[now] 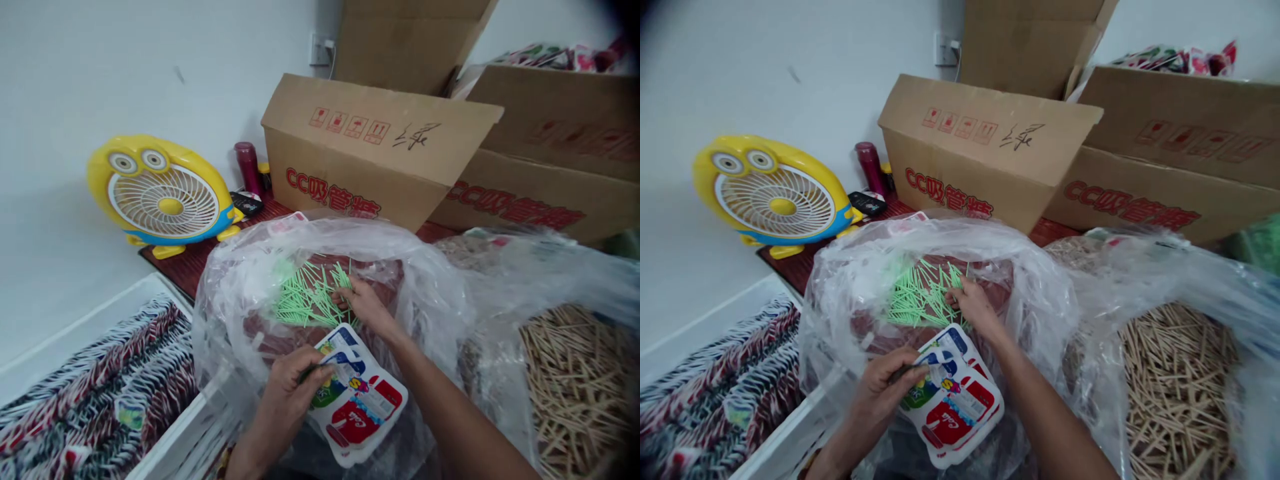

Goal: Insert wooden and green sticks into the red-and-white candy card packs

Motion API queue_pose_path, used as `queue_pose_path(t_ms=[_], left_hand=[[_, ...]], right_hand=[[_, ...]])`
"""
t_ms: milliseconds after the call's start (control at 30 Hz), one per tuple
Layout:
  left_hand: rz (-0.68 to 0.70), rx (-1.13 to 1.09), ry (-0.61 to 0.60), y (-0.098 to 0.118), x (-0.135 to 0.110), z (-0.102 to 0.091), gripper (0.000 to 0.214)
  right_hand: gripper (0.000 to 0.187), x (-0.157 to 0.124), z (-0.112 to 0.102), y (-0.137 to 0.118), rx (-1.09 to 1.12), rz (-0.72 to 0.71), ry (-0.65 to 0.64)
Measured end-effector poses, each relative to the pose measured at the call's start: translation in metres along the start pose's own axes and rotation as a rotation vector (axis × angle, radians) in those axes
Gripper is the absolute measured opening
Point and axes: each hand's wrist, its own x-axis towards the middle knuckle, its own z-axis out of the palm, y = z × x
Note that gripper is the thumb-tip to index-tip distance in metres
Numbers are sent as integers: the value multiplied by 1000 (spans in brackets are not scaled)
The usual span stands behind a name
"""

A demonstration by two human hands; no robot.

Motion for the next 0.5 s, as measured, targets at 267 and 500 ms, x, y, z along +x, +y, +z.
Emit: queue_pose_path(t_ms=[267, 500], left_hand=[[-14, -13, 14, -4, -5, 8, 24], [-123, -89, 53, -6, -10, 10, 25]], right_hand=[[22, -20, 0, -3, 19, -108, 38], [13, -41, 1, 4, -58, -242, 45]])
